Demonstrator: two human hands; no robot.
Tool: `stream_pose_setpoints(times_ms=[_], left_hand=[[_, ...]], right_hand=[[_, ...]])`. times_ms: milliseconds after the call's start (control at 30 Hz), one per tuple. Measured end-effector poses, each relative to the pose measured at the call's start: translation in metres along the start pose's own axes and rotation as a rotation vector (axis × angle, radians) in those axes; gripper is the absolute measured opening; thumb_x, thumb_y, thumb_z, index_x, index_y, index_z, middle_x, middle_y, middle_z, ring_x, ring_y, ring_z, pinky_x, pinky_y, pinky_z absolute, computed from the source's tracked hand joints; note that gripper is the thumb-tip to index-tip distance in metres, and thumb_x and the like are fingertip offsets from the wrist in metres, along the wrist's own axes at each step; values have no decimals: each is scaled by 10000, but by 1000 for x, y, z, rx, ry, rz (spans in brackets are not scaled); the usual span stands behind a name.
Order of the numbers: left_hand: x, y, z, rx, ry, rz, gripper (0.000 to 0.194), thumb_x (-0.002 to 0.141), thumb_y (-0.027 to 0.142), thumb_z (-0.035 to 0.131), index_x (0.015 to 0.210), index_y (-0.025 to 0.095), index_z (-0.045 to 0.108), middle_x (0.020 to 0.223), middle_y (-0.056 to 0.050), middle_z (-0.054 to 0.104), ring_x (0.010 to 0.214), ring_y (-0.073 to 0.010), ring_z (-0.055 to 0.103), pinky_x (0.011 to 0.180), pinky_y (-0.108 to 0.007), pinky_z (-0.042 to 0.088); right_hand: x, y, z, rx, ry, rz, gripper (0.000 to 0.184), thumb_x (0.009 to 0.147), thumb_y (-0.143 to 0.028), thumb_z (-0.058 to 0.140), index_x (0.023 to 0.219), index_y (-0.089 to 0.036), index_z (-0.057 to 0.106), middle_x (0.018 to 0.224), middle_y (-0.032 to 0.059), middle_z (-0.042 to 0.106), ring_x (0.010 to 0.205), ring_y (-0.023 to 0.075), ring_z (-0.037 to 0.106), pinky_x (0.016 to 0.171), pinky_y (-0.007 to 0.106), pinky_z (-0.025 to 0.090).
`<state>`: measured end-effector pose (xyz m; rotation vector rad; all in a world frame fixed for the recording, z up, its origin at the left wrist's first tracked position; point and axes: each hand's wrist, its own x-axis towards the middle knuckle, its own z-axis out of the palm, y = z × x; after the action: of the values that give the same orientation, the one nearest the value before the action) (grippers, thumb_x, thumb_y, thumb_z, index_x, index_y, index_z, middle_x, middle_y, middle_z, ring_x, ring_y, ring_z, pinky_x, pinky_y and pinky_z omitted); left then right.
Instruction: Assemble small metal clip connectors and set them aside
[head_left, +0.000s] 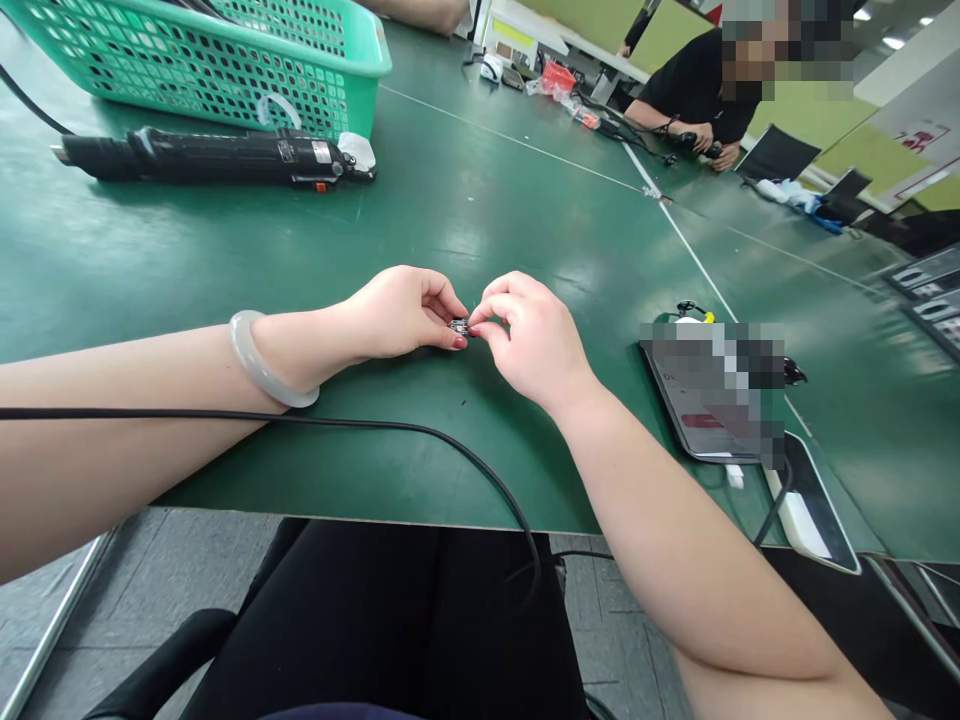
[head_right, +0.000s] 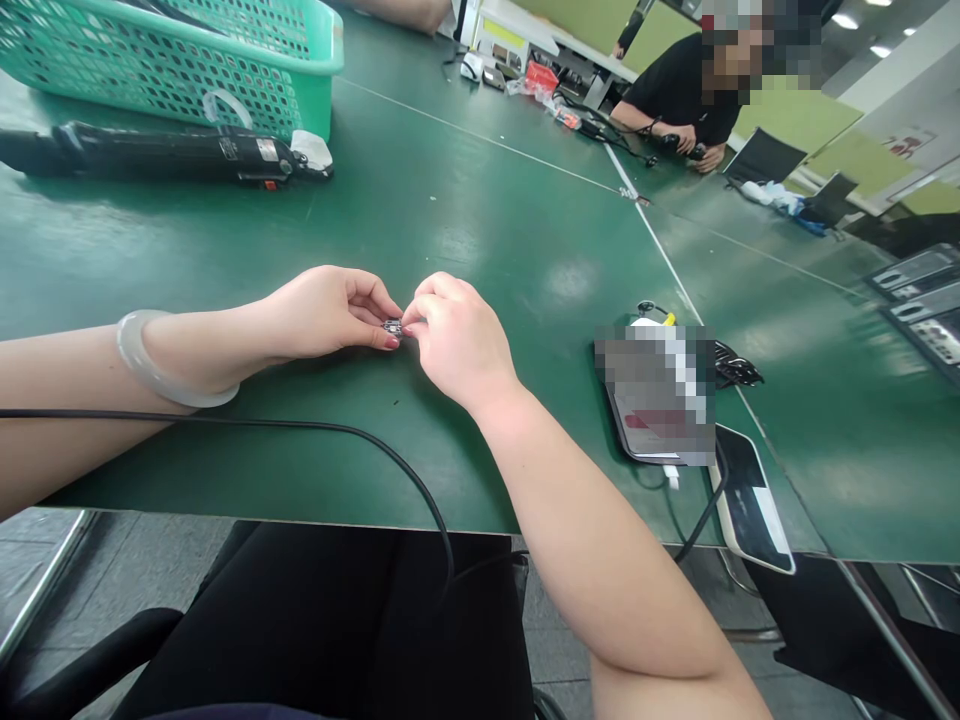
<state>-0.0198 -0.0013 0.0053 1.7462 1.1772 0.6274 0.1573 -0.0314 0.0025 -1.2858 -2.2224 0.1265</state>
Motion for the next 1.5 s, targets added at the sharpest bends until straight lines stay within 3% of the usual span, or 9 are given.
stream_pose_setpoints(times_ms=[400,767,900,1000,1200,1333,1500], left_hand=[[1,-2,0,-44,-14,35,262,537,247,805,756,180,678,758,-23,726,777,-199,684,764,-340,512],[0,-2,0,-55,-23,16,269,560,245,802,784,172,673,778,-31,734,788,-204,690,794,-353,518],[0,-1,1,-76,-12,8,259,565,218,798,787,167,674,776,-31,736,766,-192,689,784,-343,522],[0,0,1,-106,-16,3,252,569,208,795,789,167,678,771,-32,736,759,-190,687,784,-344,525],[1,-3,1,-132,-32,15,261,572,223,800,796,168,678,798,-43,737,778,-194,689,793,-341,521],[0,-2,0,-174,-17,0,451,576,213,806,995,167,645,871,-59,734,786,-193,694,803,-349,515],[-3,-1,0,-218,2,-37,771,586,182,804,1285,177,480,1109,-129,682,840,-211,702,814,-358,509]], right_hand=[[0,-2,-3,1,-46,47,167,824,-145,538,753,-201,677,924,35,608,868,173,542,729,331,445],[-1,-1,-5,20,-12,32,168,831,-150,540,791,-199,696,928,40,615,859,174,557,718,322,449],[-2,3,-8,22,-14,74,113,825,-221,588,879,-216,687,974,32,640,844,175,562,760,342,447],[-3,8,-8,24,-59,133,214,778,-314,663,977,-237,674,954,26,662,827,184,565,758,356,446],[-2,9,-3,14,-130,189,215,781,-390,655,931,-247,715,855,30,650,762,175,559,720,353,439],[0,10,-1,15,-98,190,180,796,-370,635,889,-241,717,852,28,666,775,178,559,734,353,437],[5,18,3,-10,-1,188,122,783,-288,644,870,-228,704,873,14,698,826,186,561,750,339,435]])
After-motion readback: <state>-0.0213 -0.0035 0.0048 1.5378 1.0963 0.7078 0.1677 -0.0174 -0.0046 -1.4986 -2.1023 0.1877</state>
